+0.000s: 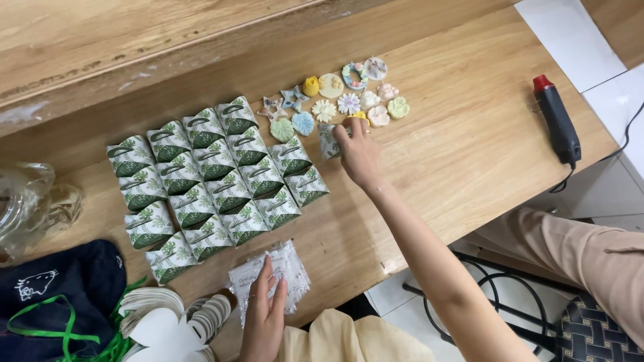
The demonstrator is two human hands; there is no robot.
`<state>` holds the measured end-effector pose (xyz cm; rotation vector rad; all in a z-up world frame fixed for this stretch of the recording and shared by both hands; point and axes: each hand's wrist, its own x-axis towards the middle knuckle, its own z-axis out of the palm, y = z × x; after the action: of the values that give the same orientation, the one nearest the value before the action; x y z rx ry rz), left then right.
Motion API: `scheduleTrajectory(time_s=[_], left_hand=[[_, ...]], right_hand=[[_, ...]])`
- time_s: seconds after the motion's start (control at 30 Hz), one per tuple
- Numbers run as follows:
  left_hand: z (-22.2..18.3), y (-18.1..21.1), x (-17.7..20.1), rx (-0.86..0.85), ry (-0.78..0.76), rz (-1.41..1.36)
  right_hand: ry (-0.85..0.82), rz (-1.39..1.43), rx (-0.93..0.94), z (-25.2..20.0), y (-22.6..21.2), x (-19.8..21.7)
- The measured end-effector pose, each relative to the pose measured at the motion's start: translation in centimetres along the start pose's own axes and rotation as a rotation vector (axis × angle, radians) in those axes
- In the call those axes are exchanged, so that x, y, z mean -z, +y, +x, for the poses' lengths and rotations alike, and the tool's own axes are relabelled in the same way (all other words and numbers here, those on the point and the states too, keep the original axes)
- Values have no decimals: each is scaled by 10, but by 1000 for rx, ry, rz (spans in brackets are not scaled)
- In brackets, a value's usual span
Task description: The person places small flower-shaped soaps into clear plastic bags and then folds white and green decorative paper boxes around the bagged soaps.
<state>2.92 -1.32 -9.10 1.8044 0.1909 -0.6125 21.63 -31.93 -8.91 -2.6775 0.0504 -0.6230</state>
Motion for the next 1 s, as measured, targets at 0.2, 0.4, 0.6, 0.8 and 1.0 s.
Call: scheduleTrajectory(time_s=[0.2, 0.4, 0.6, 0.8, 1.0], left_hand=[[-5, -10, 8, -15, 31, 228], [-6, 1, 13, -127, 67, 249], [-11, 8, 23, -283, 121, 313], [-16, 9, 54, -257, 167, 336], [-19, -16, 51, -283, -5, 627]], right_hand=[[-213, -127, 204, 24, 15, -56], [-180, -82, 138, 13, 15, -74], [-241, 184, 33, 6, 13, -53], [26, 251, 122, -54, -65, 9], [-672, 281, 33, -183, -121, -10]])
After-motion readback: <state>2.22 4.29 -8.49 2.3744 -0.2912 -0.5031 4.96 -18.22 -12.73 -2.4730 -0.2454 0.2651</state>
